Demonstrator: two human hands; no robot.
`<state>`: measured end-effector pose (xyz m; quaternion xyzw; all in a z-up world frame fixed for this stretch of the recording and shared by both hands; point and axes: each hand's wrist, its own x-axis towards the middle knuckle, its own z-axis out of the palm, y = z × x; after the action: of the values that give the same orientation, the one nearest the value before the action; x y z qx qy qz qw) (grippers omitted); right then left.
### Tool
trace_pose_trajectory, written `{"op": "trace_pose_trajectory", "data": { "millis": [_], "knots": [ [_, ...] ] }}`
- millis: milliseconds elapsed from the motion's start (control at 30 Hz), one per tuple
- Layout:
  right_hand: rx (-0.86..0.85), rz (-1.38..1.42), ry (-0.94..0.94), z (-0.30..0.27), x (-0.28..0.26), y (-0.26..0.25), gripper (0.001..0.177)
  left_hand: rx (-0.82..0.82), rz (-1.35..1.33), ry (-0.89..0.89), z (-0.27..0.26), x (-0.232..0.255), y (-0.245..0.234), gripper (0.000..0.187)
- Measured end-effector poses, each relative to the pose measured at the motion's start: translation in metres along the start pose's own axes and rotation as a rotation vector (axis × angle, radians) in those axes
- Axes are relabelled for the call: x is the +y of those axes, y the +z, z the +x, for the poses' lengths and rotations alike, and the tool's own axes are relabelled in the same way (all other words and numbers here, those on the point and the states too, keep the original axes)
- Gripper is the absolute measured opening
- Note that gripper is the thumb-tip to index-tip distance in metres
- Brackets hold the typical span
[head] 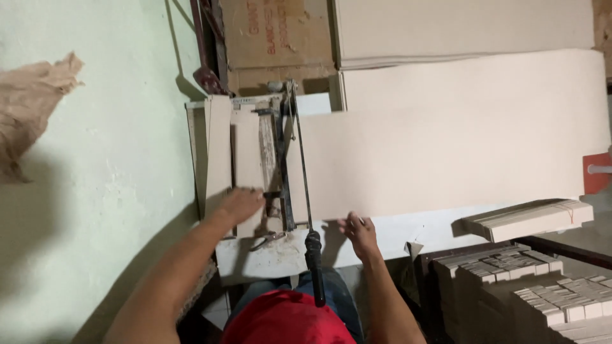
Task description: The person operates a manual paper cutter to trim large sheets of beige paper. They align the paper against the machine's guide, pull down the cutting lever to slice the sheet, and then remove the cut piece. This process is repeated multiple times.
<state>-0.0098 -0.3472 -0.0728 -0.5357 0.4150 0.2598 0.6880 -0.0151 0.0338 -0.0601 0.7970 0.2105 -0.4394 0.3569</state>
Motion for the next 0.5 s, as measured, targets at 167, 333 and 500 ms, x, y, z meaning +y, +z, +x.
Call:
{"op": "trace_pose_trajectory", "data": {
  "millis": [167,333,500],
  "knots": [
    [-0.019,-0.148,-0.018,0.004,-0.017,0.019,0.035,0.422,1.091,0.751,-0.019,0.023,-0.028,0.031],
    [0.001,-0.222,-0.015,-0.007,-0.035,0.034,0.045,0.207,0.635,0.399,-0.035,0.123,-0.020,0.074],
    [-0.002,-0.607,0.022,-0.004,-0.043,0.032,0.062,0.233,0.763,0.049,-0.008,0.155,0.010,0.107]
  ]
}}
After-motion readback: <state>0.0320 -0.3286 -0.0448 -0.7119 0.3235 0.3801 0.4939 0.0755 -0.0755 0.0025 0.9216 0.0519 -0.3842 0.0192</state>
